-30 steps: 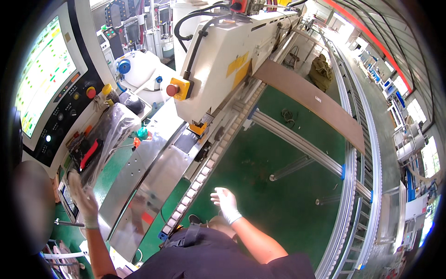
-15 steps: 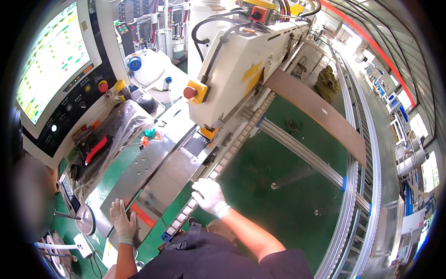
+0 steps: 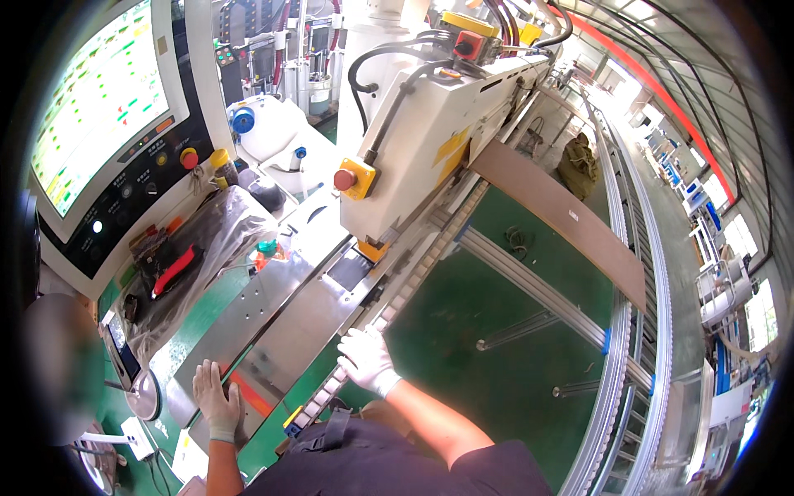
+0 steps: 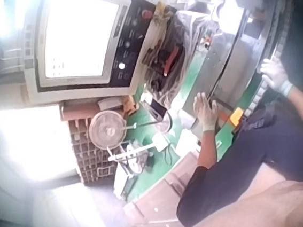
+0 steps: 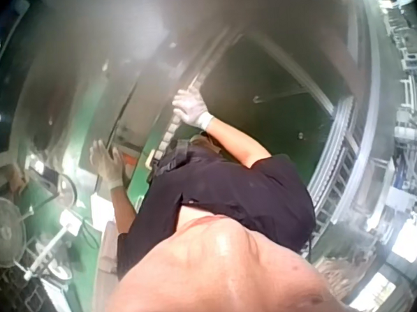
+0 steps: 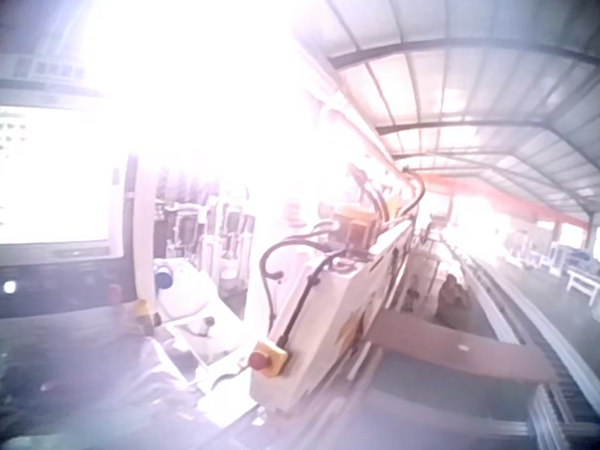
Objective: The person pushes a cart of wood panels to a processing machine, lifts one panel by hand, and feeds it into the conveyor system.
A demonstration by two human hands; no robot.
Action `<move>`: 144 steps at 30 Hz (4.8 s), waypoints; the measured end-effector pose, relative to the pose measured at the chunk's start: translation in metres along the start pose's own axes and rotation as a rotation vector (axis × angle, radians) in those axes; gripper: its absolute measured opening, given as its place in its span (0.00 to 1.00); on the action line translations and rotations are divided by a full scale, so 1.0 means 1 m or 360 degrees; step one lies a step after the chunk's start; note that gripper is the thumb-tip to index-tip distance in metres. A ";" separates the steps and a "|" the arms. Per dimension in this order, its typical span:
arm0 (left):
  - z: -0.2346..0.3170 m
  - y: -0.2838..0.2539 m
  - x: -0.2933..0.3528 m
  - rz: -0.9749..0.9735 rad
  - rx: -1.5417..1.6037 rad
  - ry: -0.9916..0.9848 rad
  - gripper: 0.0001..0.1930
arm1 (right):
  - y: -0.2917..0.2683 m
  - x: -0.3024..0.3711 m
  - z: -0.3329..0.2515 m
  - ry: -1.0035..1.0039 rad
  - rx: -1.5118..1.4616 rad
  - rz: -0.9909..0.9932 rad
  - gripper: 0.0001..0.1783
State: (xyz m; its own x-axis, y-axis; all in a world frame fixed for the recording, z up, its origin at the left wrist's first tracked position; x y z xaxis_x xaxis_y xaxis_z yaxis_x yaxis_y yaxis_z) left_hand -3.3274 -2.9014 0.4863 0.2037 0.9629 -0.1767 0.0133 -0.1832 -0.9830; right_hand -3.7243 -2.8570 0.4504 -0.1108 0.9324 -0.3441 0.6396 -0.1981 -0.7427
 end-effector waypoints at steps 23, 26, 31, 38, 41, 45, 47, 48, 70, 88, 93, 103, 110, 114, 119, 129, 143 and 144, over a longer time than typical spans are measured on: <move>0.001 -0.004 0.000 -0.0005 0.0018 -0.0012 0.35 | -0.013 -0.013 -0.007 0.0104 0.0147 -0.0313 0.26; 0.003 -0.008 0.000 -0.0001 0.0036 -0.0019 0.35 | -0.009 -0.010 -0.003 0.0103 0.0149 -0.0306 0.26; 0.001 -0.006 0.000 0.0013 0.0028 -0.0021 0.35 | -0.006 -0.009 -0.001 0.0118 0.0123 -0.0297 0.27; -0.003 0.003 0.001 0.0024 0.0003 -0.0023 0.36 | -0.005 -0.009 -0.002 0.0120 0.0132 -0.0290 0.27; -0.004 0.005 0.001 0.0001 0.0010 -0.0034 0.37 | -0.009 -0.011 -0.006 0.0120 0.0118 -0.0291 0.26; -0.003 0.003 0.001 0.0013 0.0024 -0.0031 0.36 | -0.007 -0.009 -0.005 0.0085 0.0122 -0.0254 0.25; -0.004 0.003 0.001 0.0023 0.0030 -0.0027 0.36 | -0.008 -0.010 -0.007 0.0071 0.0122 -0.0253 0.25; -0.004 0.004 0.001 0.0029 0.0027 -0.0027 0.36 | -0.009 -0.011 -0.007 0.0079 0.0117 -0.0263 0.25; -0.011 -0.006 0.003 0.0070 0.0018 -0.0032 0.35 | 0.009 -0.008 -0.004 -0.0088 0.0075 -0.0008 0.22; -0.001 0.002 0.002 0.0063 0.0067 -0.0033 0.36 | -0.020 -0.012 -0.015 0.0161 0.0043 -0.0305 0.24; -0.009 0.010 0.004 0.0067 0.0055 -0.0017 0.37 | -0.007 -0.006 -0.007 0.0124 0.0051 -0.0229 0.23; -0.002 0.000 0.004 0.0055 0.0057 -0.0014 0.35 | -0.012 -0.007 -0.009 0.0171 0.0046 -0.0285 0.24; 0.001 -0.006 0.001 0.0034 0.0058 -0.0037 0.35 | -0.014 -0.013 -0.011 0.0097 0.0011 -0.0196 0.22; -0.002 -0.010 0.000 0.0021 0.0027 -0.0084 0.34 | -0.003 -0.014 -0.011 -0.0014 0.0082 -0.0078 0.21; -0.009 -0.005 -0.001 0.0085 0.0032 0.0005 0.34 | 0.003 -0.009 -0.005 -0.0159 0.0097 -0.0002 0.20; -0.012 -0.015 0.003 0.0253 0.0118 -0.0042 0.27 | -0.022 -0.042 -0.024 -0.0019 -0.0488 0.0173 0.08; -0.078 0.028 0.048 0.0319 -0.0203 -0.1244 0.27 | -0.034 -0.379 0.000 -0.0512 -0.0285 0.0453 0.26; -0.078 0.029 0.042 0.0308 -0.0180 -0.1266 0.28 | -0.025 -0.395 0.014 -0.0514 -0.0334 0.0424 0.27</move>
State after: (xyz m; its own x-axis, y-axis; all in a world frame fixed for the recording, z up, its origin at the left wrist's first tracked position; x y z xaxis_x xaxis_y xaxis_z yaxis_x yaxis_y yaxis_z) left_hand -3.2419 -2.8819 0.4543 -0.5406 0.7571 -0.3668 0.1564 -0.3380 -0.9281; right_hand -3.7069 -3.2248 0.5974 -0.1316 0.7088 -0.6930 0.8144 -0.3212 -0.4832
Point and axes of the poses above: each hand's wrist, its own x-axis away from the middle knuckle, its own y-axis out of the palm, z = x × y, the point moved 3 cm from there along -x, towards the middle knuckle, and after that the axes turned 13 degrees about -x, right-handed, at the moved point
